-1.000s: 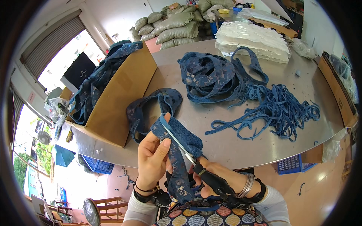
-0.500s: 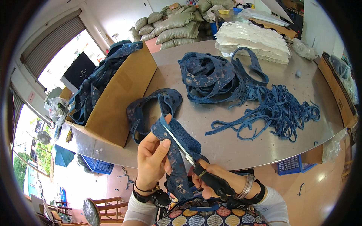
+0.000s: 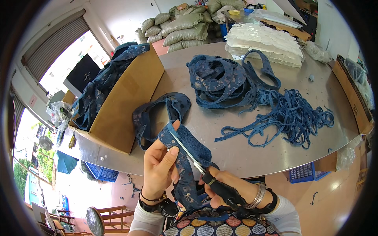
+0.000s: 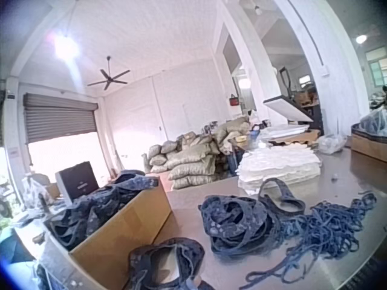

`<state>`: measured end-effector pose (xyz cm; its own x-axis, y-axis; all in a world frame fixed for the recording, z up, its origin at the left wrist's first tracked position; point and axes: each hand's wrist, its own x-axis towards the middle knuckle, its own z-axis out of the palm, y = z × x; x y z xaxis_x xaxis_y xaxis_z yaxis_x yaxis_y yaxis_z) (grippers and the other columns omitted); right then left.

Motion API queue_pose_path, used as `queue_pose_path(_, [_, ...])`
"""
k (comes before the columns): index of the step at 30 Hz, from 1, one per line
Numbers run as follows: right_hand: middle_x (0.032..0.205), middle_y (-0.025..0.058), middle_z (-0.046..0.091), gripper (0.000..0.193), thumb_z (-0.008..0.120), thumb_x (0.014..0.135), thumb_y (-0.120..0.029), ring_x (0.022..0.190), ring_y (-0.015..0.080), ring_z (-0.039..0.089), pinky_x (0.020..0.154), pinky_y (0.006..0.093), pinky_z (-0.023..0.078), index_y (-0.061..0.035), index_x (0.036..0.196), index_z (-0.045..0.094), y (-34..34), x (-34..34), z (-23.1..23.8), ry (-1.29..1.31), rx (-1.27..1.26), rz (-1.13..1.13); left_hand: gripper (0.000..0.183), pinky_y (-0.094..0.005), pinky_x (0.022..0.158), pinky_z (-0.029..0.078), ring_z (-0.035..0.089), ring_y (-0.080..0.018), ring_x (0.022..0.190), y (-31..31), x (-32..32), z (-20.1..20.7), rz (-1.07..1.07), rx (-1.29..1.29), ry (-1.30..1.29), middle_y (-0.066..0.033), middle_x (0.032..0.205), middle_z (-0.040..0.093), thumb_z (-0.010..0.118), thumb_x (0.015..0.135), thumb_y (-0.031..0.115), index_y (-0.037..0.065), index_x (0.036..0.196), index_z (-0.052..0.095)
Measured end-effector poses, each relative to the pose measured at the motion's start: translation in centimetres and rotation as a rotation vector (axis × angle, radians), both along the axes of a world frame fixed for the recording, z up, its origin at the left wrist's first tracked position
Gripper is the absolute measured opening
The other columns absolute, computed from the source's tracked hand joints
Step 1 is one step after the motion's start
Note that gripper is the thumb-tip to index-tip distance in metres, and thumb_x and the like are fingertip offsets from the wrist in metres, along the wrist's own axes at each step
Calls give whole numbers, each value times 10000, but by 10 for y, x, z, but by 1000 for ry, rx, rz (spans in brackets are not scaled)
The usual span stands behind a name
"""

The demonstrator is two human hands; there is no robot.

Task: Trimming excess fabric from blue patterned shoe upper components using scissors.

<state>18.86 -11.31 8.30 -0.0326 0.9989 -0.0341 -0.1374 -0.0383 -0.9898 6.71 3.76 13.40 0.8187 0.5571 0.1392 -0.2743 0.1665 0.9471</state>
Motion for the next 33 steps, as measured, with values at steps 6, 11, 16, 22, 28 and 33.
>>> queue_pose_path(6, [628, 22, 505, 865, 680, 524, -658, 583, 133, 541, 534, 244, 421, 15, 1014, 446, -3, 7, 13, -120, -71, 1, 399, -143, 333, 359, 459, -31, 418, 3, -2, 2, -18, 12, 8, -121, 1049, 590, 480, 872, 30, -59, 1250, 391])
queue_pose_path(11, [595, 21, 505, 861, 698, 522, -635, 542, 122, 522, 495, 241, 414, 25, 1010, 439, -3, 9, 10, -199, -71, -22, 402, -148, 337, 340, 451, -33, 408, 3, -1, 3, -24, -92, 17, -112, 957, 615, 466, 876, 24, -59, 1260, 381])
queue_pose_path(16, [650, -26, 523, 866, 628, 494, -727, 510, 46, 464, 481, 163, 372, -21, 969, 462, -2, 2, 9, -138, -52, -56, 371, -152, 350, 336, 460, -34, 409, 9, 0, -1, -3, -200, -17, -101, 882, 633, 459, 879, 28, -68, 1235, 412])
queue_pose_path(22, [799, 32, 507, 822, 683, 583, -631, 712, 141, 499, 640, 250, 412, -11, 1061, 433, -2, 2, -6, 155, -95, 42, 369, -137, 339, 323, 453, -18, 410, 5, 3, -4, 43, -16, -11, -85, 846, 635, 498, 866, 31, -60, 1219, 437])
queue_pose_path(28, [825, 75, 518, 792, 654, 604, -654, 723, 173, 515, 667, 259, 417, -12, 1003, 419, 1, 0, -17, 338, -260, 31, 389, -128, 322, 326, 449, -12, 410, 0, 4, -5, 129, 79, -20, -83, 871, 630, 526, 854, 32, -55, 1222, 434])
queue_pose_path(33, [682, 44, 549, 790, 682, 585, -626, 626, 166, 558, 627, 266, 453, 17, 956, 410, 0, 1, -5, 69, -172, -2, 386, -130, 322, 332, 451, -9, 414, 0, 6, -6, 153, 78, -27, -80, 876, 629, 530, 853, 33, -55, 1217, 439])
